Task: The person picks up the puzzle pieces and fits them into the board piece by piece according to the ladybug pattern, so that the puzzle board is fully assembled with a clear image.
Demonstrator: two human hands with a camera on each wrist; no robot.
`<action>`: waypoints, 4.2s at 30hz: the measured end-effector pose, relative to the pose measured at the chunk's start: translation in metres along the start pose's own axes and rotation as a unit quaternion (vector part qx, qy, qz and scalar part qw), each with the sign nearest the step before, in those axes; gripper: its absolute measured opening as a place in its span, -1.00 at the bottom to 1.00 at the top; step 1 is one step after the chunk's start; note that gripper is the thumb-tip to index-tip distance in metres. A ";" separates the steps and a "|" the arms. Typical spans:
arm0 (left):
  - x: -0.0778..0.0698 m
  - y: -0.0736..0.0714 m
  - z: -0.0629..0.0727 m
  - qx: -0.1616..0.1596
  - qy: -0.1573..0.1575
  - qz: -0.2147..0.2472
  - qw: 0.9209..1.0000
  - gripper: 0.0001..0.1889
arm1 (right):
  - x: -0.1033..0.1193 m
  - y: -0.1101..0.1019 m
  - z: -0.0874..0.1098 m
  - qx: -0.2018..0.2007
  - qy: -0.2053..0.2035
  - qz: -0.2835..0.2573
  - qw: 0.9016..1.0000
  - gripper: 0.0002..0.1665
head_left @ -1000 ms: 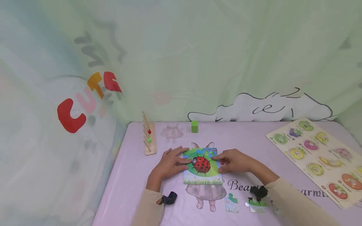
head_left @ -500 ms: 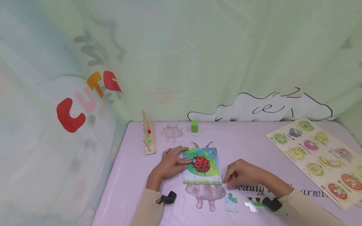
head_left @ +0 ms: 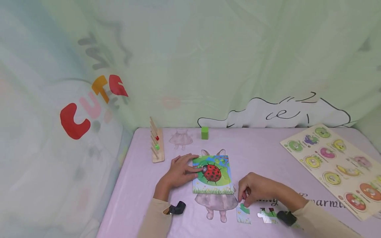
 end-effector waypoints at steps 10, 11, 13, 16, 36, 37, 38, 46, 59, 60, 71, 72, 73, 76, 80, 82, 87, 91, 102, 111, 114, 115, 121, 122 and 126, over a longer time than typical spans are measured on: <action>-0.001 -0.001 0.000 0.005 -0.003 -0.002 1.000 -0.67 | -0.003 0.002 -0.004 0.019 -0.010 0.008 1.000 -0.80; -0.001 -0.001 0.000 0.005 -0.003 -0.004 1.000 -0.67 | -0.003 0.001 -0.004 0.019 -0.009 0.008 1.000 -0.80; -0.001 0.000 0.000 0.005 -0.002 -0.007 1.000 -0.67 | -0.001 0.000 -0.004 0.023 -0.010 0.006 1.000 -0.82; 0.001 0.000 0.000 0.003 0.001 -0.009 1.000 -0.68 | 0.001 -0.001 -0.005 0.026 -0.003 0.001 1.000 -0.82; 0.002 0.001 0.000 0.001 0.006 -0.002 1.000 -0.68 | -0.002 0.001 -0.007 0.029 -0.010 0.028 0.999 -0.81; 0.001 0.001 0.000 0.001 0.006 -0.002 1.000 -0.68 | -0.001 0.000 -0.007 0.029 -0.007 0.031 0.999 -0.81; 0.001 0.000 0.000 0.001 0.007 -0.002 1.000 -0.68 | -0.001 0.000 -0.007 0.031 -0.005 0.032 0.999 -0.81; 0.001 0.000 0.000 -0.003 0.007 0.003 1.000 -0.68 | 0.005 -0.005 -0.005 0.052 0.008 0.010 0.999 -0.78; 0.001 0.001 0.000 -0.004 -0.001 0.005 1.000 -0.68 | 0.011 -0.022 -0.007 0.084 -0.060 -0.054 0.993 -0.84; 0.001 0.001 0.000 -0.004 -0.002 0.006 1.000 -0.68 | 0.012 -0.023 -0.008 0.085 -0.073 -0.061 0.992 -0.86; -0.002 -0.001 0.002 -0.007 0.005 0.011 1.000 -0.68 | 0.019 -0.018 -0.034 0.038 -0.045 -0.135 0.989 -0.87; -0.002 -0.001 0.002 -0.007 0.005 0.010 1.000 -0.68 | 0.019 -0.017 -0.037 0.033 -0.035 -0.140 0.989 -0.86; -0.002 -0.001 0.002 -0.008 0.004 0.010 1.000 -0.68 | 0.020 -0.016 -0.039 0.026 -0.027 -0.143 0.989 -0.85; -0.003 0.000 0.001 -0.012 0.003 -0.001 1.000 -0.67 | 0.022 -0.015 -0.048 -0.005 -0.026 -0.131 0.991 -0.81; -0.004 0.001 -0.001 -0.015 -0.002 -0.018 1.000 -0.65 | 0.023 -0.012 -0.062 -0.056 -0.026 -0.128 0.990 -0.80; -0.005 0.002 -0.002 -0.013 -0.007 -0.025 1.000 -0.64 | 0.024 -0.010 -0.067 -0.086 -0.009 -0.134 0.987 -0.82; -0.006 0.004 -0.004 -0.016 -0.016 -0.043 0.999 -0.63 | 0.030 -0.004 -0.078 -0.144 0.040 -0.184 0.971 -0.81; -0.007 0.004 -0.004 -0.020 -0.021 -0.049 0.998 -0.61 | 0.036 0.001 -0.084 -0.159 0.057 -0.191 0.967 -0.74; -0.008 0.004 -0.004 -0.018 -0.034 -0.050 0.998 -0.57 | 0.038 0.015 -0.101 -0.215 0.084 -0.166 0.959 -0.89; -0.007 0.005 -0.005 -0.014 -0.032 -0.047 0.998 -0.56 | 0.046 0.020 -0.109 -0.258 0.135 -0.103 0.951 -0.81; -0.006 0.005 -0.004 -0.011 -0.032 -0.052 0.998 -0.55 | 0.049 0.022 -0.112 -0.266 0.151 -0.094 0.947 -0.79; -0.006 0.004 -0.004 -0.010 -0.031 -0.054 0.998 -0.54 | 0.049 0.022 -0.113 -0.266 0.157 -0.090 0.947 -0.78; -0.005 0.006 -0.005 -0.011 -0.027 -0.061 0.998 -0.51 | 0.053 0.021 -0.114 -0.264 0.179 -0.051 0.946 -0.76; -0.005 0.006 -0.005 -0.011 -0.027 -0.060 0.998 -0.51 | 0.054 0.021 -0.114 -0.264 0.180 -0.046 0.947 -0.75; -0.006 0.006 -0.005 -0.011 -0.029 -0.056 0.998 -0.51 | 0.054 0.021 -0.114 -0.253 0.182 -0.063 0.948 -0.75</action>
Point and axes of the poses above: each hand's wrist, its own z-axis away from the middle knuckle, its own y-axis out of the palm, x = y × z, the point moved 1 cm from there along -z, towards the middle knuckle, and after that the axes turned 5 degrees about -y, right-handed, at the moved point
